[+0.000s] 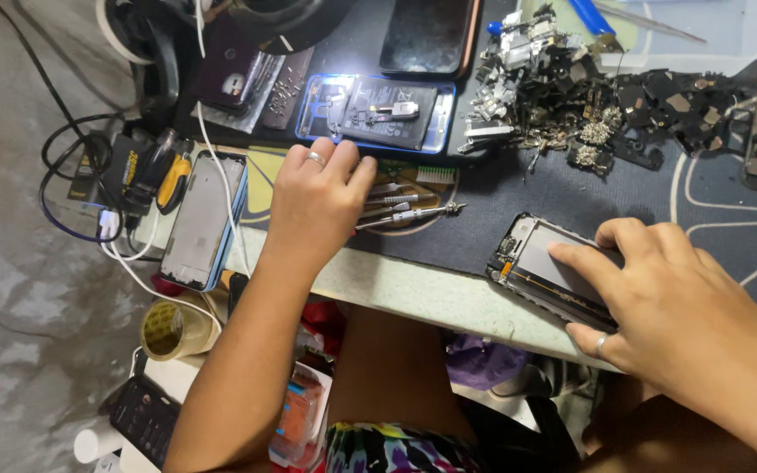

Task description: The person disassembles a smartphone, removes a small internal component, and cleans the interior with a toothbrush. They then use tweezers to place a small part back into the device and continue reassembly.

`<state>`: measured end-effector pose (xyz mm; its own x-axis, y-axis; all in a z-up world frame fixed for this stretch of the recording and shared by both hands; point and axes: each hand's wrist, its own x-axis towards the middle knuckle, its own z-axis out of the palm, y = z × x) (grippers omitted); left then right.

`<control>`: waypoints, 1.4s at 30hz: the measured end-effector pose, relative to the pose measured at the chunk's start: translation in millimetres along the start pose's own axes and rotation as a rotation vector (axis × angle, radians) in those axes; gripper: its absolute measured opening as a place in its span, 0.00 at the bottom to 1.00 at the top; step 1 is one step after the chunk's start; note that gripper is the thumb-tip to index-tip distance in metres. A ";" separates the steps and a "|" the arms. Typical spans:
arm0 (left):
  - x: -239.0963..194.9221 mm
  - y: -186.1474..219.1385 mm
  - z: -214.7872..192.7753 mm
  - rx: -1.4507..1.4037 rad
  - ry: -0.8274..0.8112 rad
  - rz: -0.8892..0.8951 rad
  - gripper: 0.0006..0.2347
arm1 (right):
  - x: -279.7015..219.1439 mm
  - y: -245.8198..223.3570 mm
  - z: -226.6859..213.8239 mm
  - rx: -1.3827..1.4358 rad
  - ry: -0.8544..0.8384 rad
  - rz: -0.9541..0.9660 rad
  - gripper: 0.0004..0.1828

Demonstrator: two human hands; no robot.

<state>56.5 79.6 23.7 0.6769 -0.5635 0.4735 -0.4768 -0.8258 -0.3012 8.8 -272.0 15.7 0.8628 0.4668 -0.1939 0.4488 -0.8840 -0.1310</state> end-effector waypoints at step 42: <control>-23.0 112.0 -67.6 -0.493 -0.072 -0.365 0.14 | -4.4 -11.0 3.8 -0.102 0.181 -0.227 0.45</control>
<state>-50.3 1.6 35.0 0.8733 -0.2613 0.4113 -0.3991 -0.8678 0.2961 -0.8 -264.3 14.3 0.7613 0.6483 0.0069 0.6478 -0.7601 -0.0514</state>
